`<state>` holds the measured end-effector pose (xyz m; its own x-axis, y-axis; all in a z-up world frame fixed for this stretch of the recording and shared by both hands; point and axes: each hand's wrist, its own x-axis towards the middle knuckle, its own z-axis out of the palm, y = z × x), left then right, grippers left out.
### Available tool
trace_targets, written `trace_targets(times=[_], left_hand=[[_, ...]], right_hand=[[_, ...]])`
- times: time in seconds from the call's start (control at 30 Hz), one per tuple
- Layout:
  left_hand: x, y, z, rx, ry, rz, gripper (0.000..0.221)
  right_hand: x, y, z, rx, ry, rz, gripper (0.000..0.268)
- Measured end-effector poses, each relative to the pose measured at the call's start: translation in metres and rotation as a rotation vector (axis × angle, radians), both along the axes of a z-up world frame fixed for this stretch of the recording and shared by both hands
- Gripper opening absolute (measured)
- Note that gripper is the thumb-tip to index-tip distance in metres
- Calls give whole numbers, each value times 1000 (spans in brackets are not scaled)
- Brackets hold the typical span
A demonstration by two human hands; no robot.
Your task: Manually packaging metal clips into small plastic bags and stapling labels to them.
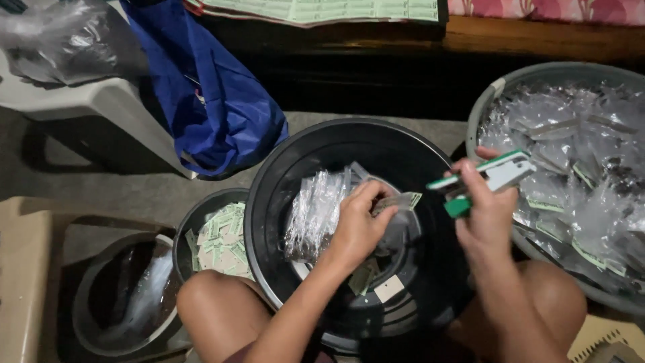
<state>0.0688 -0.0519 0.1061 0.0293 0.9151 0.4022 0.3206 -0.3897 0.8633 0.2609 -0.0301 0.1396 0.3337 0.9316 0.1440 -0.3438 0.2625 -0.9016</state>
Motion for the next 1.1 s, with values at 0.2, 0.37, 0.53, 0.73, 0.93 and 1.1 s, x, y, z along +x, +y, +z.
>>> trace_targets(times=[0.2,0.37,0.53,0.73,0.93,1.1], left_hand=[[25,-11,-1,-5,22,-3,28],[38,-9,-46,-85,-38,44,29],[50,-12,-90,-220,-115,73,31],[28,23,-64,-402,-172,0,28],[-16,58,-10,-620,-572,-582,34],[-55,113,-114,-561,-346,-114,17]], right_hand=[[-4,34,-89,-59,-532,-120,27],[-7,44,-111,-89,-607,-106,36],[29,33,-144,-267,-589,5,34],[32,16,-60,-433,-547,372,25],[25,27,-59,-516,-303,358,47],[28,33,-70,-494,-524,154,44]])
